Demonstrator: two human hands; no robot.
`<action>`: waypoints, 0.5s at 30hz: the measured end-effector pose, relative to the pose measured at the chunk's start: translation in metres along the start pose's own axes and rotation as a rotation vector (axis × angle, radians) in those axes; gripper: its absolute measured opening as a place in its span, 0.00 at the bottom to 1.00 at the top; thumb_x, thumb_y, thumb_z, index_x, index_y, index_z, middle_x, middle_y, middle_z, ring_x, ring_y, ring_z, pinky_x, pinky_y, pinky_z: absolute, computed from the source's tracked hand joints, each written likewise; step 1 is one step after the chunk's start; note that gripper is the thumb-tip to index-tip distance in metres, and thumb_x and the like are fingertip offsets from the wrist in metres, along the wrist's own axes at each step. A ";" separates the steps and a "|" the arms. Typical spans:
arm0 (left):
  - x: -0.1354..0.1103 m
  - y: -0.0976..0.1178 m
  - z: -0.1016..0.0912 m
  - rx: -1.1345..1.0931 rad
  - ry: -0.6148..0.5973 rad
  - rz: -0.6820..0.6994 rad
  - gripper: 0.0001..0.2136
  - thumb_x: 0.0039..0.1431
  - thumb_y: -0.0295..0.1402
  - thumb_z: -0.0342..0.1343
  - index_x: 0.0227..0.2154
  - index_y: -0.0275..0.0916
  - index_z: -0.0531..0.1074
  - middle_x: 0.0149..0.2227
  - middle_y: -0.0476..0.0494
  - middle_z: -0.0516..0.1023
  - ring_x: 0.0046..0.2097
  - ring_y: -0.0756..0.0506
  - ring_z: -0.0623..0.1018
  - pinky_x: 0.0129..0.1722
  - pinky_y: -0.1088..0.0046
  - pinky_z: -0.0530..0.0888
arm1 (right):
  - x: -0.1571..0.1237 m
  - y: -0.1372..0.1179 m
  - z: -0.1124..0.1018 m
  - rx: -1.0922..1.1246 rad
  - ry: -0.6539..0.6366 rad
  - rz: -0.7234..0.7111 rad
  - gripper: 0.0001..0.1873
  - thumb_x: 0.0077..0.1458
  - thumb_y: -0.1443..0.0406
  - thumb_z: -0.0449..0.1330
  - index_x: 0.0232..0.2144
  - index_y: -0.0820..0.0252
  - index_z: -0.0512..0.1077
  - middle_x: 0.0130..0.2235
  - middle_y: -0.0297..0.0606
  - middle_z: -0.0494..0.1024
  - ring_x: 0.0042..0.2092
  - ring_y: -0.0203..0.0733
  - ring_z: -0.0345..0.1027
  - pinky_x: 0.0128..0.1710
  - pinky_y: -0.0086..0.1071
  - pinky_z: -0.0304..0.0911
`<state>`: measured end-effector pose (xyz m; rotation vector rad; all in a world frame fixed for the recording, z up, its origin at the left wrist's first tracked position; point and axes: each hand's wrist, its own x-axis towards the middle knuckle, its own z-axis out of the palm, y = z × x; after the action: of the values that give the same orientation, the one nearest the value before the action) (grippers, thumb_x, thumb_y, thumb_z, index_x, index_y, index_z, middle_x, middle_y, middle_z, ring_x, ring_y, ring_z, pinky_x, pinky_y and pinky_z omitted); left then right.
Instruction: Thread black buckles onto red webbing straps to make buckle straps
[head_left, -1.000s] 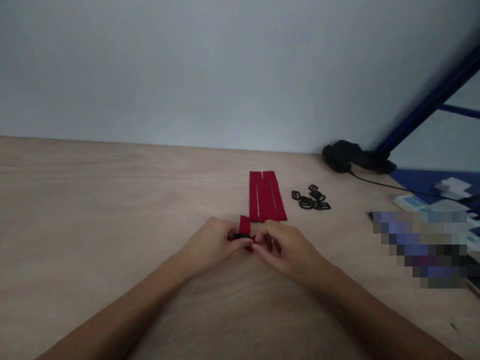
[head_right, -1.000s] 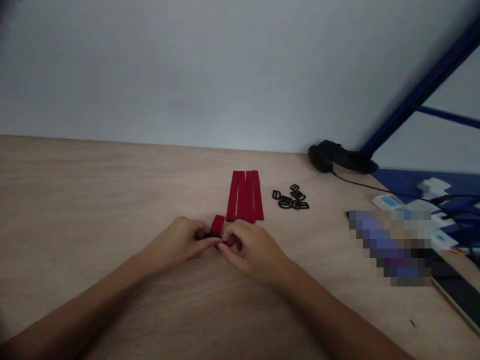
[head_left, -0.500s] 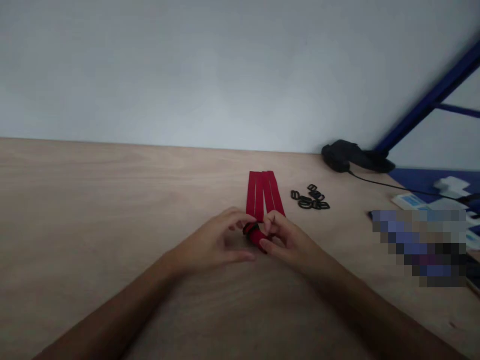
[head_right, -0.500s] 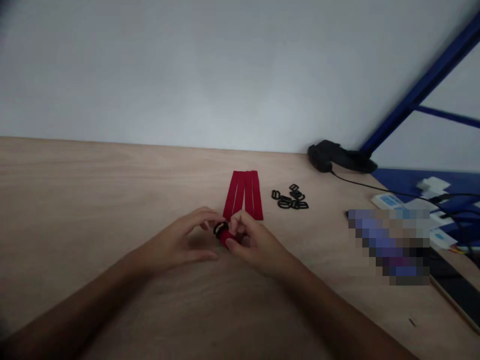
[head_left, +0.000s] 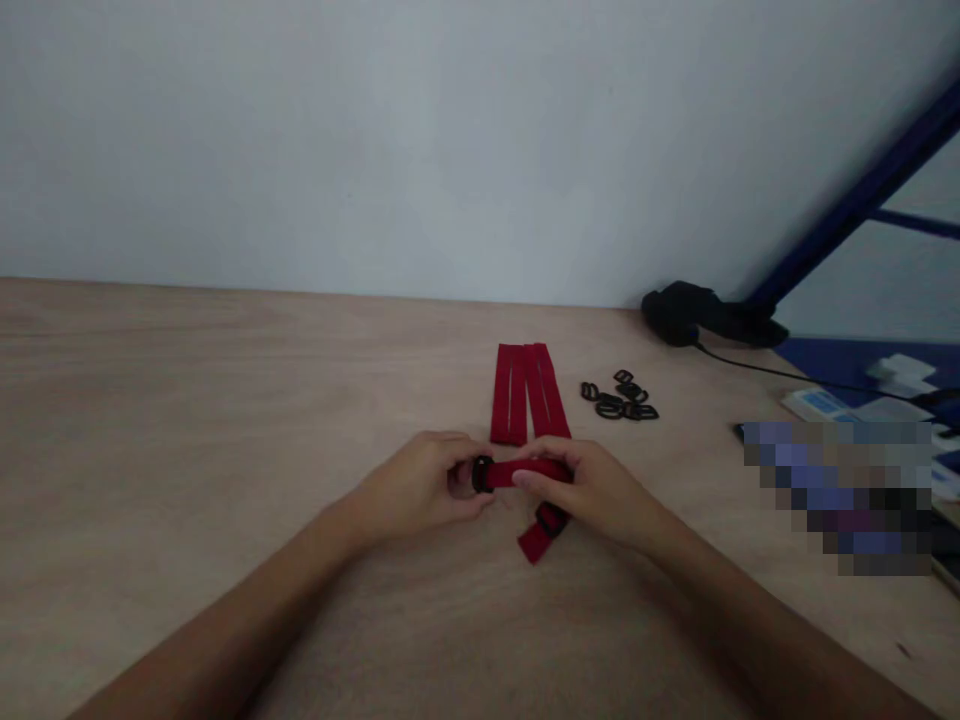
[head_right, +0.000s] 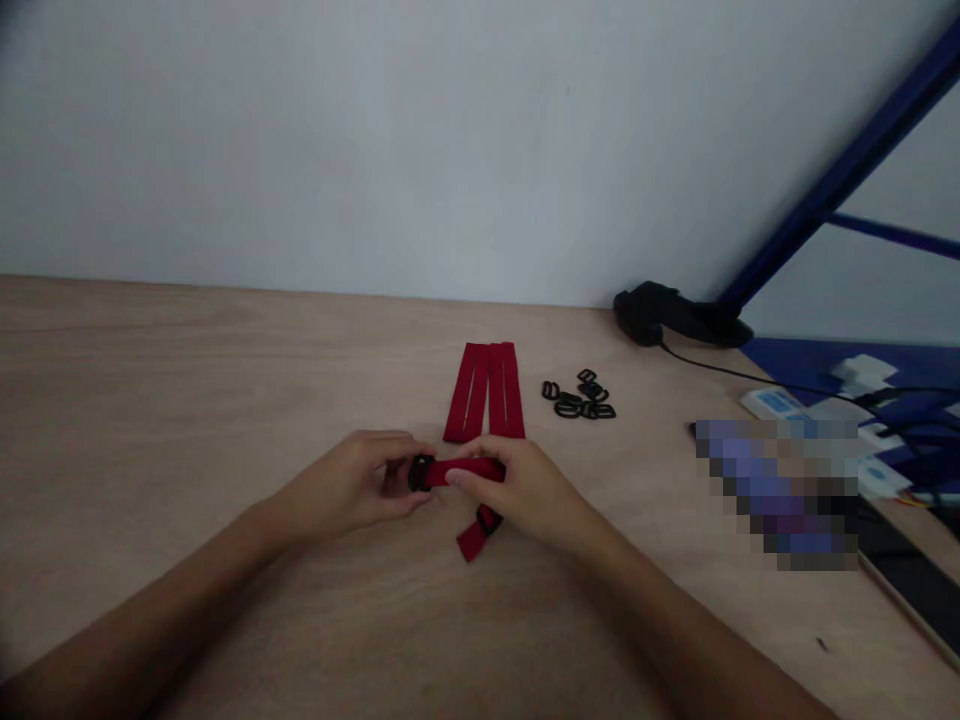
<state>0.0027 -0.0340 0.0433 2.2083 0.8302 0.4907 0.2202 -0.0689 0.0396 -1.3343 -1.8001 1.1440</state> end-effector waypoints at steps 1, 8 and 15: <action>0.000 0.001 -0.002 0.050 0.007 -0.002 0.14 0.53 0.32 0.60 0.44 0.39 0.75 0.29 0.49 0.73 0.28 0.50 0.69 0.28 0.76 0.65 | 0.000 0.001 -0.002 -0.047 0.016 0.033 0.07 0.53 0.61 0.61 0.33 0.60 0.74 0.32 0.35 0.76 0.33 0.38 0.67 0.32 0.29 0.60; 0.002 -0.002 0.002 0.042 0.051 -0.008 0.13 0.53 0.35 0.60 0.41 0.39 0.75 0.32 0.47 0.72 0.31 0.49 0.71 0.30 0.76 0.67 | 0.006 0.010 -0.001 0.097 -0.028 0.276 0.10 0.53 0.60 0.57 0.24 0.59 0.66 0.17 0.26 0.63 0.18 0.30 0.52 0.17 0.25 0.45; 0.002 -0.004 0.017 -0.345 -0.046 -0.026 0.19 0.55 0.29 0.56 0.52 0.38 0.69 0.42 0.43 0.77 0.41 0.45 0.76 0.40 0.71 0.72 | 0.005 0.007 0.004 0.059 -0.050 0.084 0.13 0.57 0.62 0.53 0.24 0.61 0.70 0.26 0.36 0.73 0.29 0.38 0.68 0.32 0.31 0.63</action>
<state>0.0120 -0.0386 0.0291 1.8826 0.6916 0.5262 0.2180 -0.0647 0.0310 -1.3697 -1.7458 1.2763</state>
